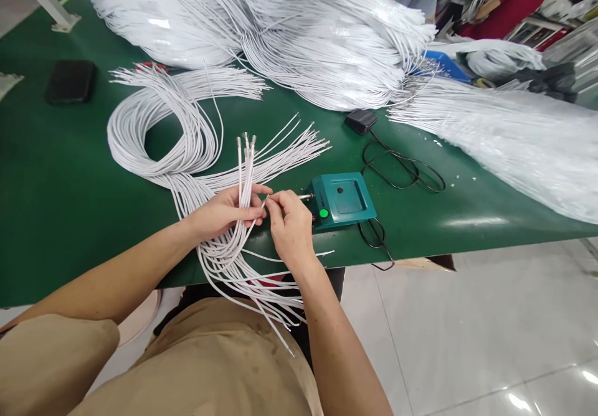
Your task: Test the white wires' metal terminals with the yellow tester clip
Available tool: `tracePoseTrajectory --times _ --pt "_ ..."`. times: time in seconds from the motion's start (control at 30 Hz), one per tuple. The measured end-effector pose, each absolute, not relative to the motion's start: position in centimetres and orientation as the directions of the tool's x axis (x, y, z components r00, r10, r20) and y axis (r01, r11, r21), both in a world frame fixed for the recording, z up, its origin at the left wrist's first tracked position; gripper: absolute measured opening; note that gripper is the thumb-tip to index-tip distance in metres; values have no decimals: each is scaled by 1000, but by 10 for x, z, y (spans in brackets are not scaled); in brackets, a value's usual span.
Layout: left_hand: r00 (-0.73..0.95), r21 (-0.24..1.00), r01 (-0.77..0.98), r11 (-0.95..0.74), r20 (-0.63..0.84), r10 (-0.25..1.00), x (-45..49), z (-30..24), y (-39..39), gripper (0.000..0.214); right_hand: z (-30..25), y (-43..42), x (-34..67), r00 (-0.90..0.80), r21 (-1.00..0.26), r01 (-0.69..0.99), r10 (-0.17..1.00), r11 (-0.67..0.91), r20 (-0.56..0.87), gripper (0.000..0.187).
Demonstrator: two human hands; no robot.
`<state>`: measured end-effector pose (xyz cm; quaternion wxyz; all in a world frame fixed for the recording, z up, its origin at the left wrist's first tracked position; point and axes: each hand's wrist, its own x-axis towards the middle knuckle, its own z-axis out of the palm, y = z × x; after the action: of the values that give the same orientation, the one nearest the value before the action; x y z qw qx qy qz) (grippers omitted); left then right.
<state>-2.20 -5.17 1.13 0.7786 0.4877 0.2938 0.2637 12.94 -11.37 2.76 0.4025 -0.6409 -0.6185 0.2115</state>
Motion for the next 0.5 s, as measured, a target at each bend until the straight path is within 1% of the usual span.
tracePoseTrajectory --times 0.07,0.1,0.13,0.17,0.2,0.27,0.33,0.4,0.5 --pt "703 845 -169 508 -258 663 -21 11 -51 45 24 -112 133 12 -537 821 934 194 356 28" --pt "699 823 -180 539 -278 659 -20 11 -51 45 24 -111 137 -73 -405 883 923 236 378 30" --pt "685 817 -183 546 -292 667 -19 10 -51 44 24 -109 141 -146 -289 920 915 265 375 30" --pt "661 829 -177 531 -299 688 -18 9 -51 45 26 -107 146 -195 -198 939 912 280 362 27" --pt "629 853 -159 497 -300 717 -17 8 -51 45 28 -104 153 -220 -135 950 911 281 348 23" --pt "571 909 -101 405 -281 771 -15 5 -51 46 34 -98 165 -231 -63 963 922 262 311 18" --pt "544 944 -34 329 -259 798 -14 2 -51 46 40 -93 177 -253 -27 964 942 265 221 15" --pt "539 958 15 287 -249 804 -13 0 -51 45 42 -89 185 -287 -19 956 950 292 124 11" --pt "529 965 66 255 -251 811 -12 -3 -50 46 42 -86 189 -308 -43 949 948 312 84 10"
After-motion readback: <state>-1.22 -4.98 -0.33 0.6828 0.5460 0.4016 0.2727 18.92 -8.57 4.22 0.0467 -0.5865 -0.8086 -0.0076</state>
